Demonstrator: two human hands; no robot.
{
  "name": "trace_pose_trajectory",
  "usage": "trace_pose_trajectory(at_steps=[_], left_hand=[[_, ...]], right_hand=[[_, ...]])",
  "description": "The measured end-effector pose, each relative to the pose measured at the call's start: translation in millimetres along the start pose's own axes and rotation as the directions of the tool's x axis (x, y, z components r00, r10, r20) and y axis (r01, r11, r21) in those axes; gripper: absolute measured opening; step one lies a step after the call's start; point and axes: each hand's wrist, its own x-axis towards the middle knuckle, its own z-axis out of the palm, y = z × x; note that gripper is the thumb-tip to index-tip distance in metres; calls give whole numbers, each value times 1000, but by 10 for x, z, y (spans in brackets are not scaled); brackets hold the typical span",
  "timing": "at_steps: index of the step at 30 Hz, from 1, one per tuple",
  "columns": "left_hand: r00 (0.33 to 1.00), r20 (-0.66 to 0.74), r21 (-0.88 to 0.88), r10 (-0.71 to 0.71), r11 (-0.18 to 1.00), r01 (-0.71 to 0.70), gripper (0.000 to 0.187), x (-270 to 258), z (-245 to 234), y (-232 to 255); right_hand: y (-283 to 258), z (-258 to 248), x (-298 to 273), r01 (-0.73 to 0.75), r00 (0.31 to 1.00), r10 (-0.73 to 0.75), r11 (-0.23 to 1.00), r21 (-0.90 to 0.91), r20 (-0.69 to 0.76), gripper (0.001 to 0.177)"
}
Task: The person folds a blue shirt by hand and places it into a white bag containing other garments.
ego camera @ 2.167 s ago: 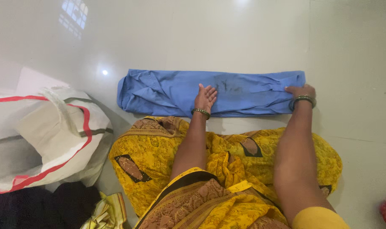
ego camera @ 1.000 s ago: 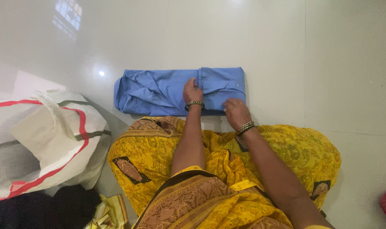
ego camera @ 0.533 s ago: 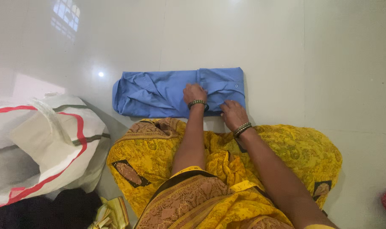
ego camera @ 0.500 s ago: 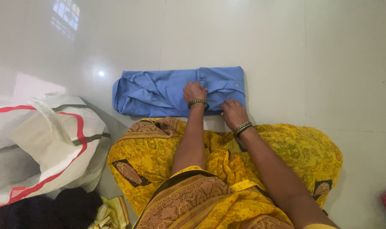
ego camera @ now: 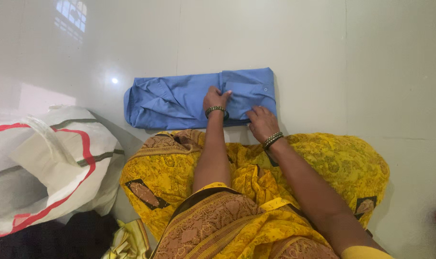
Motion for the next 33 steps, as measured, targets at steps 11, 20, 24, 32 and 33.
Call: trace_pose_trajectory(at_steps=[11, 20, 24, 32, 33], left_hand=[[1000, 23, 187, -17, 982, 13, 22, -236, -62, -30], [552, 76, 345, 831, 497, -796, 17, -1035, 530, 283], [480, 246, 397, 842, 364, -842, 13, -1136, 665, 139], [491, 453, 425, 744, 303, -853, 17, -1186, 814, 102], [482, 480, 406, 733, 302, -863, 18, -1222, 821, 78]], right_hand=[[39, 85, -4, 23, 983, -15, 999, 42, -181, 32], [1061, 167, 540, -185, 799, 379, 893, 409, -467, 25], [1065, 60, 661, -114, 891, 246, 935, 336, -381, 17], [921, -138, 765, -346, 882, 383, 922, 174, -274, 4], [916, -85, 766, -329, 884, 365, 929, 168, -291, 4]])
